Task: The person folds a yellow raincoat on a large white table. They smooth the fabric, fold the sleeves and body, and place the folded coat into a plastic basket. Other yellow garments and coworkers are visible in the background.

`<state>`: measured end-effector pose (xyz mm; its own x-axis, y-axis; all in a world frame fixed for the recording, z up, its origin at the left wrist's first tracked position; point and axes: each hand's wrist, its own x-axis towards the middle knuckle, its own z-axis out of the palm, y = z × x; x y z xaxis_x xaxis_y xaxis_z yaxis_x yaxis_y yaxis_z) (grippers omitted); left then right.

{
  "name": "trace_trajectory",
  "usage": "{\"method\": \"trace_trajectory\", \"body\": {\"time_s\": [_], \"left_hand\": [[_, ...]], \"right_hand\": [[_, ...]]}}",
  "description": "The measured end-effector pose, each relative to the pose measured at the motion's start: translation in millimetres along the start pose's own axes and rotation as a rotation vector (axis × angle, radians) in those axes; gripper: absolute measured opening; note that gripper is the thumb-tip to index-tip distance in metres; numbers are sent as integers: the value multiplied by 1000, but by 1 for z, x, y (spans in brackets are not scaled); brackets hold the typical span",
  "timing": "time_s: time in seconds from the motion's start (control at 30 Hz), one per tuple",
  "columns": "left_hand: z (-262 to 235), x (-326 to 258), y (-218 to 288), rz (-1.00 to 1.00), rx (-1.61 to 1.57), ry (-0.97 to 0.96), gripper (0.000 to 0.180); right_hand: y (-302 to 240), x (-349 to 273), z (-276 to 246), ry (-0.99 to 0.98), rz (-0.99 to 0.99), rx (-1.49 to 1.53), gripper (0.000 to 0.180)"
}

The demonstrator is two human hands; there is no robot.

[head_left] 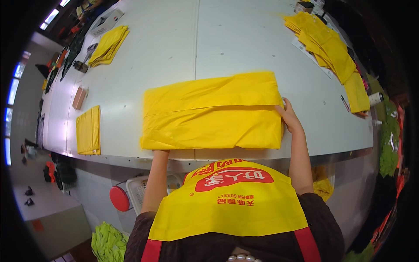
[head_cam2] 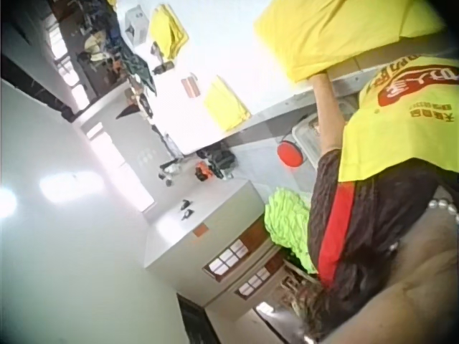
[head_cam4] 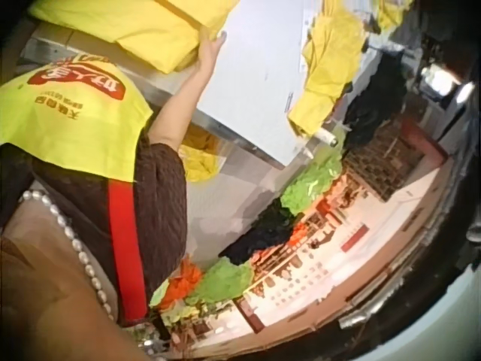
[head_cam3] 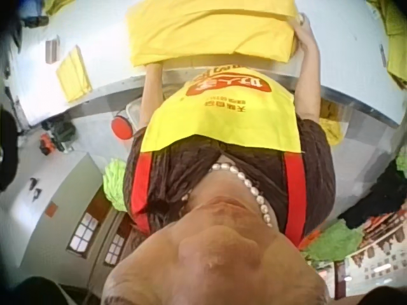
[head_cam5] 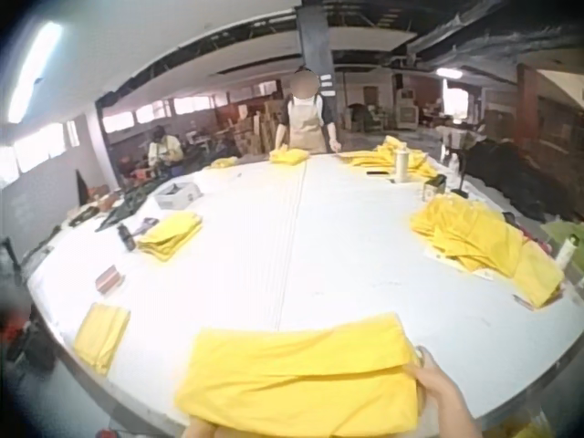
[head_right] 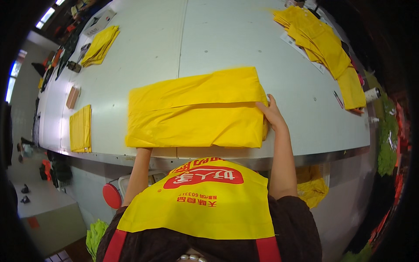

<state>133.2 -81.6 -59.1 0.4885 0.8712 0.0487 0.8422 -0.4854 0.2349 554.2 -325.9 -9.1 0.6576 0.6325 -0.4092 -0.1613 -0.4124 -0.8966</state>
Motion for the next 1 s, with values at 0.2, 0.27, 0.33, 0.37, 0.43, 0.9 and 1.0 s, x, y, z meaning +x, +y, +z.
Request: {"method": "trace_trajectory", "body": {"time_s": [0.2, 0.27, 0.33, 0.37, 0.43, 0.9, 1.0], "left_hand": [[34, 2, -24, -27, -496, 49, 62], [32, 0, -27, -32, -441, 37, 62], [29, 0, -28, -36, -340, 37, 62], [29, -3, -26, -41, -289, 31, 62], [26, -5, -24, -41, -220, 15, 61], [11, -21, -16, -141, 228, -106, 59], [37, -32, -41, -120, -226, 10, 56]], "right_hand": [[31, 14, 5, -25, -16, 113, 45], [34, 22, 2, 217, -159, -343, 40], [38, 15, -12, 305, -138, -387, 38], [42, 11, -20, 350, -127, -408, 37], [49, 9, -21, 426, -243, -540, 40], [-15, -9, 36, 301, -324, -548, 37], [-5, 11, 8, 229, -241, -527, 44]]}}
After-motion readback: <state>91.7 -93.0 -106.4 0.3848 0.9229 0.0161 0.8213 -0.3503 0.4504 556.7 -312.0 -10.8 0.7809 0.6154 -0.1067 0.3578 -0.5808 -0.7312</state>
